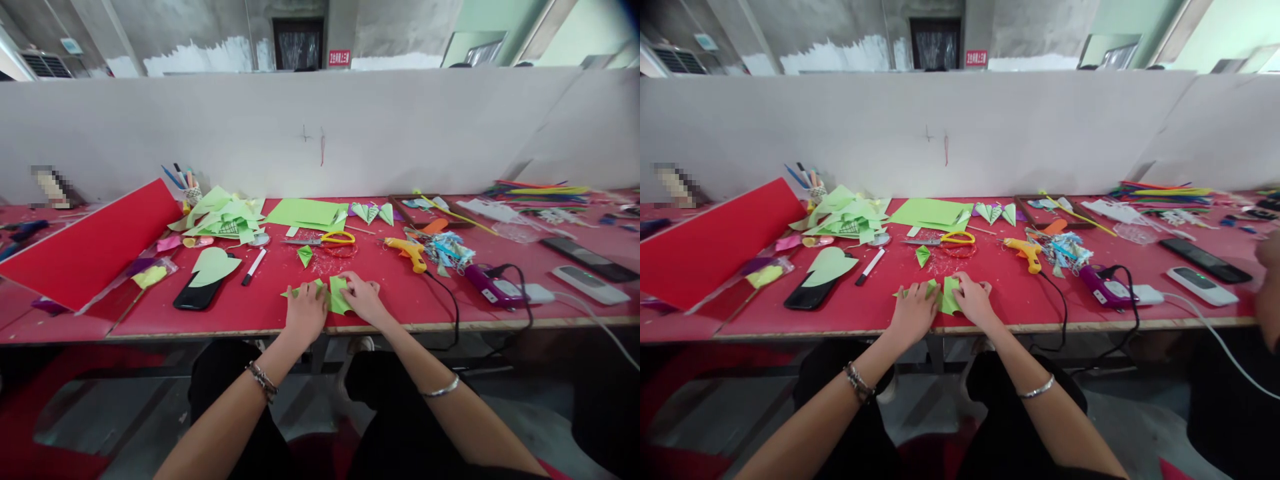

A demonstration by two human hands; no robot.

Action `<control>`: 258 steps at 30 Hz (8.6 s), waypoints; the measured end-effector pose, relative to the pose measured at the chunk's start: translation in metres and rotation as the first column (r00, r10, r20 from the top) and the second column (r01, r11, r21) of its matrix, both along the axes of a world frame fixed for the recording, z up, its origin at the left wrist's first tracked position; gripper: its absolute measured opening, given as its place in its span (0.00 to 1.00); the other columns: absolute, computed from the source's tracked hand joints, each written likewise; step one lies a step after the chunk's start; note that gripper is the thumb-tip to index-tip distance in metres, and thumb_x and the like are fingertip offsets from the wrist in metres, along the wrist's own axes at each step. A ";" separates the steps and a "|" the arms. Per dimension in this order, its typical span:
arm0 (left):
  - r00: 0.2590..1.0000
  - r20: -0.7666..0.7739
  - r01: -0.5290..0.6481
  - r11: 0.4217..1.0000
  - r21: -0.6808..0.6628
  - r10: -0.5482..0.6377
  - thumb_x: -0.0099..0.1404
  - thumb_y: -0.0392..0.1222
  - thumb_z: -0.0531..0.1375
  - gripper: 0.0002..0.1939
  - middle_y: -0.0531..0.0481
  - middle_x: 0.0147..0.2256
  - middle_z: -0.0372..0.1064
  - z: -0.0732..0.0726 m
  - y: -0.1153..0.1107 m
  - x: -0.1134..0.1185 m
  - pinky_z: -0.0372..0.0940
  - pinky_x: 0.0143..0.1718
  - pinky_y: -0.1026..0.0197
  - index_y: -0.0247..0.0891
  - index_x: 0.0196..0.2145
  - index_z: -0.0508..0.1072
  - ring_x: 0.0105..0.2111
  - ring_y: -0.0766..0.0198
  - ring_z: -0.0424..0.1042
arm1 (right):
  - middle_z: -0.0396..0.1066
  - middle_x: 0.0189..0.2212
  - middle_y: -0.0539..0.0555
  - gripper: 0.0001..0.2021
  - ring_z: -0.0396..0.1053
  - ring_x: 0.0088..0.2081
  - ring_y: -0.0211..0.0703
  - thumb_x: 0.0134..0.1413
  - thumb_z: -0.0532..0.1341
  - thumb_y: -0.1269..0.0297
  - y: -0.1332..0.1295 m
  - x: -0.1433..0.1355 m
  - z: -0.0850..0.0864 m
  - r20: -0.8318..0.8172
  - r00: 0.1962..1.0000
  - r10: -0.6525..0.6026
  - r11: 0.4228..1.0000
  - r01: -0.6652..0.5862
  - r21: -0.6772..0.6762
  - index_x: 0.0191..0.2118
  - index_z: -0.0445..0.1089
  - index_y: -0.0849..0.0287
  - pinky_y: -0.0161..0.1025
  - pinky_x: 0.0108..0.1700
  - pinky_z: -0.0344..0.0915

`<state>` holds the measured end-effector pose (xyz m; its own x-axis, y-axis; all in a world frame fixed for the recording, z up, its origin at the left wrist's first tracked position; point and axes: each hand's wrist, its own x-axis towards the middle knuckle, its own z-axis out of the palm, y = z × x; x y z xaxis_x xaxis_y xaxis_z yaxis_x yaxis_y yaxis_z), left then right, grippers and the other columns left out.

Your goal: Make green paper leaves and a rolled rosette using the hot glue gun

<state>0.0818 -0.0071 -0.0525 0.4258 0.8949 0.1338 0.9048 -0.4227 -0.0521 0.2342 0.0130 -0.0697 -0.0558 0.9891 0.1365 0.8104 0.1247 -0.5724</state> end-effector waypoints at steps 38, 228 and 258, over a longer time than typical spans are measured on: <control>0.987 0.149 -0.069 0.998 0.013 0.066 0.56 0.58 0.51 0.36 0.38 0.54 0.55 -0.008 0.025 -0.040 0.54 0.50 0.52 0.31 0.56 0.53 0.54 0.50 0.52 | 0.60 0.26 0.46 0.22 0.58 0.17 0.31 0.47 0.50 0.68 0.069 0.009 0.033 -0.512 0.858 0.041 0.999 -0.053 -0.009 0.51 0.50 0.55 0.32 0.20 0.58; 0.735 0.128 0.639 0.617 -0.459 -0.666 0.53 0.53 0.58 0.35 0.49 0.59 0.49 0.036 0.090 -0.088 0.42 0.57 0.55 0.46 0.57 0.52 0.57 0.57 0.49 | 0.63 0.44 0.55 0.15 0.59 0.46 0.44 0.57 0.48 0.58 -0.054 0.017 0.016 0.310 0.950 0.049 0.989 -0.090 0.117 0.43 0.70 0.50 0.40 0.45 0.59; 0.884 0.459 0.205 0.955 -0.215 -0.086 0.55 0.45 0.58 0.36 0.37 0.48 0.60 0.002 0.031 -0.048 0.55 0.48 0.48 0.33 0.57 0.49 0.49 0.51 0.59 | 0.65 0.42 0.59 0.20 0.60 0.45 0.49 0.49 0.56 0.66 -0.032 -0.013 -0.005 0.039 0.972 0.230 0.939 -0.232 0.253 0.50 0.60 0.61 0.47 0.47 0.60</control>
